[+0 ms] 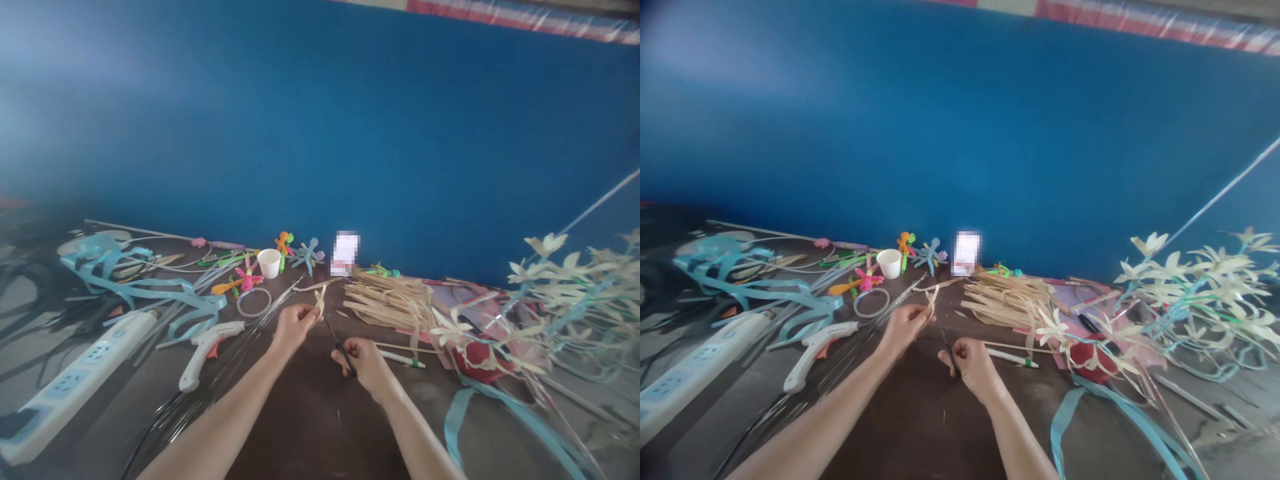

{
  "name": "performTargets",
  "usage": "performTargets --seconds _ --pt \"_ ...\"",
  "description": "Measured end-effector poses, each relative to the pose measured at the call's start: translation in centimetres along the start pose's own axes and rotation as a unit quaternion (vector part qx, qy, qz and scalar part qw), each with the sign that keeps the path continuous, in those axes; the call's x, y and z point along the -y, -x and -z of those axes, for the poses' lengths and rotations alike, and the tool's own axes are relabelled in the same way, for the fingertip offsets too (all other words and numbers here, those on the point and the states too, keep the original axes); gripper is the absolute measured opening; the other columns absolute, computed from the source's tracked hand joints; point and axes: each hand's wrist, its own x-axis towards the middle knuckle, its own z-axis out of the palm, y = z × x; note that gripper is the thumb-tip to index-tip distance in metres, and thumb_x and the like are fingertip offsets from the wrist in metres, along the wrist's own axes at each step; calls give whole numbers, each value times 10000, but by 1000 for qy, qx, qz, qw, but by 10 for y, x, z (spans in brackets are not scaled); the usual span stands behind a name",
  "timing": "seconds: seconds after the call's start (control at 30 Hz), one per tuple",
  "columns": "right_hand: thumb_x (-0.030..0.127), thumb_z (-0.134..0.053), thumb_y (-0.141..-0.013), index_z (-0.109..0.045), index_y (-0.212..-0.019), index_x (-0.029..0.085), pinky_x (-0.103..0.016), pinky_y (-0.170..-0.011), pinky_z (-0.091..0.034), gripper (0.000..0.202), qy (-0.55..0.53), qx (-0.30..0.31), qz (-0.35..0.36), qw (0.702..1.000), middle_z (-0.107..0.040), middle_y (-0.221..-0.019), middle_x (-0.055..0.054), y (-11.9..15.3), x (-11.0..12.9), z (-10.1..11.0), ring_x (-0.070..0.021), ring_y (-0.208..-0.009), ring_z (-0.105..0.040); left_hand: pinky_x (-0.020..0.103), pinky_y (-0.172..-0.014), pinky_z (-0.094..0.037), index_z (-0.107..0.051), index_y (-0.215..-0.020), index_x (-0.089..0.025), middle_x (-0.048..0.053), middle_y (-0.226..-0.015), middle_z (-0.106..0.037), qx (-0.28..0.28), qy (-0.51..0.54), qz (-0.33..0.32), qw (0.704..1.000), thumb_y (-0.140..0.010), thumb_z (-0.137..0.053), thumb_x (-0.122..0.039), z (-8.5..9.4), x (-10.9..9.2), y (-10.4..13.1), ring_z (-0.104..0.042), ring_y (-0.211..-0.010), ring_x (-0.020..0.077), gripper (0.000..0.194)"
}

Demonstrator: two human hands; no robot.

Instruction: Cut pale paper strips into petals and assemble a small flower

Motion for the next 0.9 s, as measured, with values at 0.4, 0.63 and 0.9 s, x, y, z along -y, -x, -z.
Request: performTargets --seconds 0.4,0.63,0.9 --pt "388 -589 -650 -447 -535 158 -173 -407 -244 294 -18 20 -11 1000 -516 -416 34 -3 -4 4 -57 -377 -376 199 -411 -223 -613 -600 -139 -8 -487 -554 17 -20 -37 999 -695 -495 -428 2 -4 0 -374 -403 75 326" --pt "389 -595 -647 -442 -536 155 -174 -416 -245 301 -27 36 -10 999 -499 -410 38 -3 -6 8 -58 -387 -385 200 -433 -228 -599 -598 -141 -29 -481 -503 34 -6 -49 998 -688 -509 -409 6 -6 -2 -360 -424 69 296" --pt "385 -594 -647 -426 -516 160 -176 -401 -225 310 -18 23 -15 999 -503 -405 40 -2 -3 3 -51 -366 -357 201 -421 -199 -571 -563 -137 -40 -437 -433 42 -5 -38 998 -694 -493 -432 4 2 -4 -313 -409 63 332"
